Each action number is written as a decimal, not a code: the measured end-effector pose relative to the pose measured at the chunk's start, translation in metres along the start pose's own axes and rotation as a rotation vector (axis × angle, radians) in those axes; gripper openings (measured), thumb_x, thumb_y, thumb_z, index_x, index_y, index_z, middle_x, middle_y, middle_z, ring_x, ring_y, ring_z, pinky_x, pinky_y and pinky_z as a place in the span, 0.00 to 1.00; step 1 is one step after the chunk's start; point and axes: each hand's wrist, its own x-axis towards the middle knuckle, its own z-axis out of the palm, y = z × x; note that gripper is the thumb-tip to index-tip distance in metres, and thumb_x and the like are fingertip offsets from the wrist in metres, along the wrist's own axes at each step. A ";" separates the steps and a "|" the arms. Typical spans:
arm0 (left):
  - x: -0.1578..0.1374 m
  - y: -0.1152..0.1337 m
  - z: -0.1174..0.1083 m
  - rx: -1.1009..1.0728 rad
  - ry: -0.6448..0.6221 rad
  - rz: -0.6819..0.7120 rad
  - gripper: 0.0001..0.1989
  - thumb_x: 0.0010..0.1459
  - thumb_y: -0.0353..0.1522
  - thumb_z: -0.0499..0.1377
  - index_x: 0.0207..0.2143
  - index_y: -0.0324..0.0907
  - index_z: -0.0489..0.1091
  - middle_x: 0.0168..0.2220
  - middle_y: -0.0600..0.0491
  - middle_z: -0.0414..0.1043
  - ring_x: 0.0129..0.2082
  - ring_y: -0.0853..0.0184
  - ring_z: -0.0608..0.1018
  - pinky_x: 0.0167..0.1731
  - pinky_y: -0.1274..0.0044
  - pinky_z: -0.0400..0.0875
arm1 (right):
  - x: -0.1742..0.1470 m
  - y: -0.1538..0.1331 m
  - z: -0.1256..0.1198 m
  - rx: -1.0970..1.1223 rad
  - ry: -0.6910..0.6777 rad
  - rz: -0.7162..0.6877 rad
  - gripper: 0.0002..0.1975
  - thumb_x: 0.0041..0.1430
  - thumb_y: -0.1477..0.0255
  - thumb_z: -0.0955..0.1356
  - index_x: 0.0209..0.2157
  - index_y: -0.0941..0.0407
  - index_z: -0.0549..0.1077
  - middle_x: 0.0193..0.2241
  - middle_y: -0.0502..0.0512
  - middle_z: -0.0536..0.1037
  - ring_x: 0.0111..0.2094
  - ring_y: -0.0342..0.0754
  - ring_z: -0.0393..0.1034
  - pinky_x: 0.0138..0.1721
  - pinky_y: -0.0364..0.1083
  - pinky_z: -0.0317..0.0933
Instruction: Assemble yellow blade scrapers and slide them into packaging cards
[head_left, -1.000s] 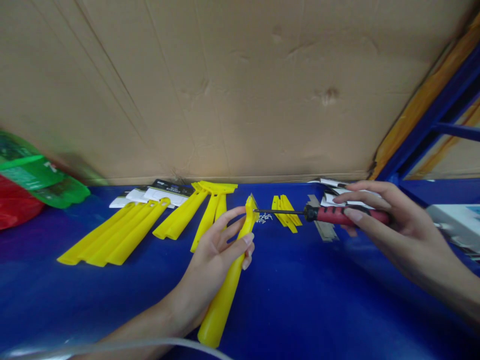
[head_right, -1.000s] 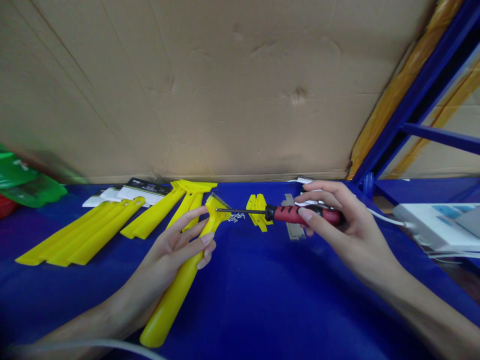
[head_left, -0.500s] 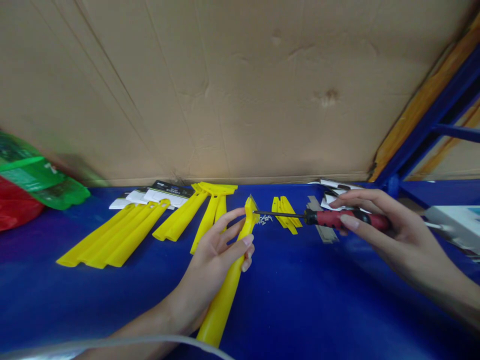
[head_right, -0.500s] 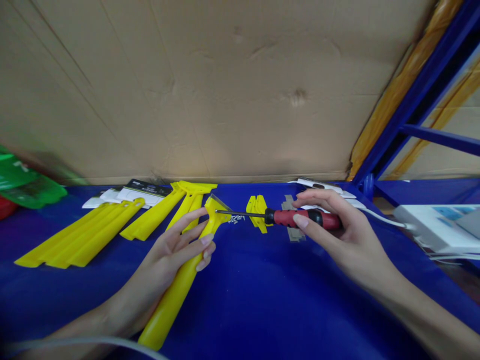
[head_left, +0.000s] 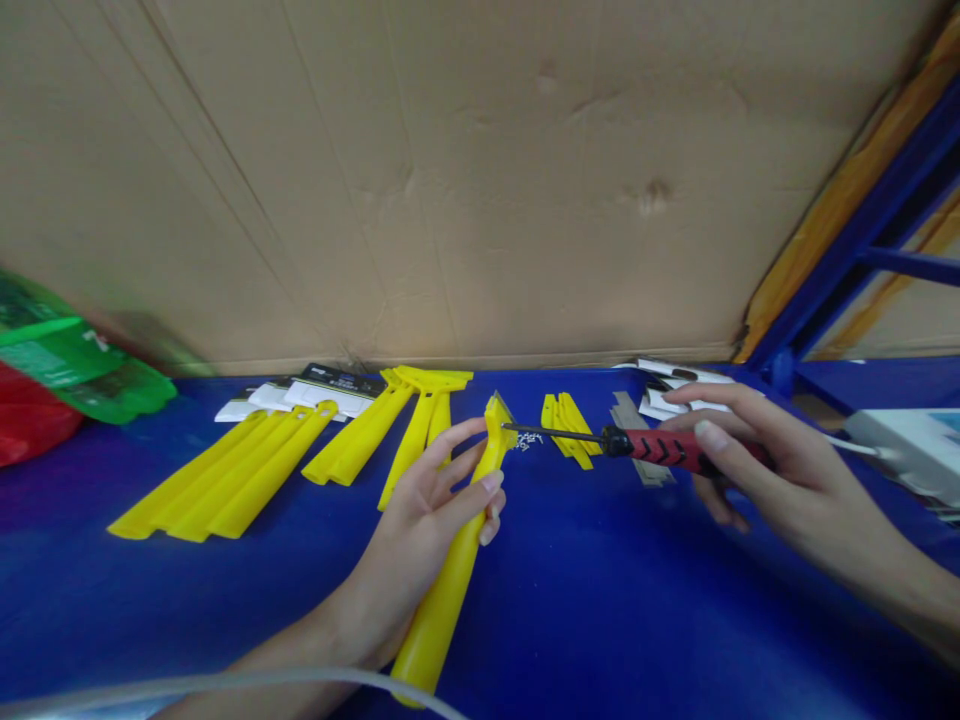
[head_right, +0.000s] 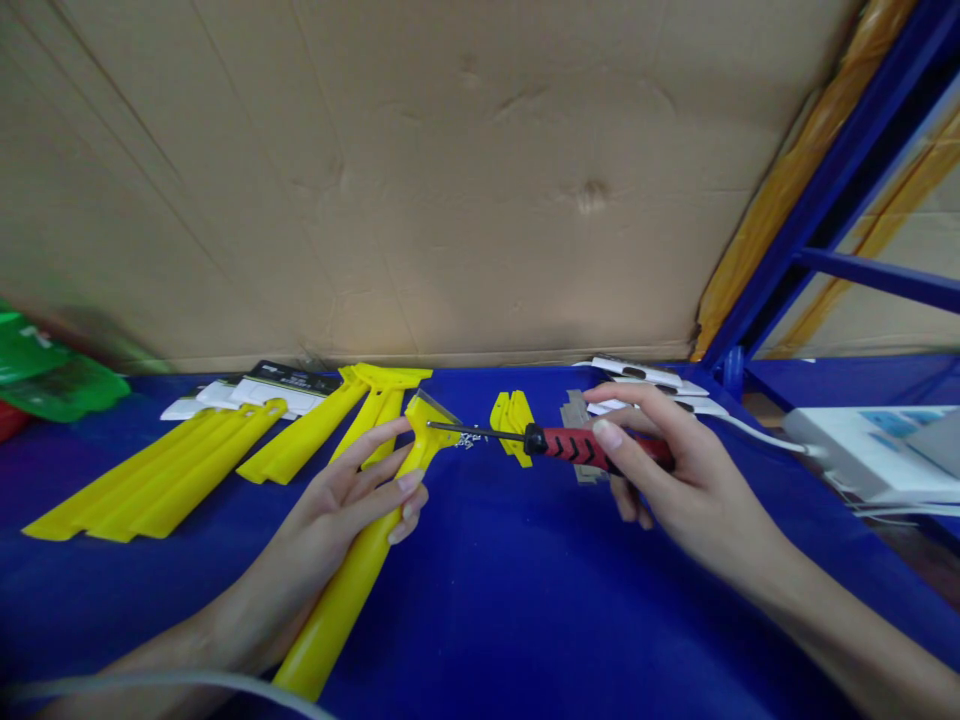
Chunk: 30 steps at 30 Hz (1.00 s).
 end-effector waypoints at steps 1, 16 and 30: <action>0.000 0.000 0.000 -0.003 0.003 0.001 0.28 0.54 0.32 0.74 0.56 0.44 0.72 0.33 0.55 0.72 0.22 0.74 0.72 0.22 0.79 0.65 | 0.000 0.000 0.000 -0.005 -0.005 0.003 0.17 0.65 0.54 0.70 0.48 0.50 0.75 0.22 0.45 0.76 0.13 0.43 0.65 0.13 0.42 0.61; -0.001 0.001 0.001 0.001 -0.033 -0.034 0.28 0.55 0.32 0.74 0.57 0.44 0.71 0.33 0.54 0.73 0.23 0.73 0.72 0.23 0.79 0.64 | 0.000 0.003 -0.007 -0.330 0.201 -0.519 0.12 0.63 0.74 0.74 0.45 0.45 0.81 0.46 0.54 0.81 0.47 0.55 0.77 0.53 0.56 0.70; 0.000 -0.001 -0.001 0.016 0.024 0.007 0.31 0.53 0.35 0.75 0.57 0.45 0.71 0.29 0.58 0.70 0.22 0.74 0.70 0.24 0.78 0.64 | -0.010 0.006 0.002 -0.458 0.249 -0.531 0.13 0.64 0.71 0.74 0.49 0.46 0.79 0.49 0.55 0.83 0.49 0.56 0.79 0.55 0.57 0.71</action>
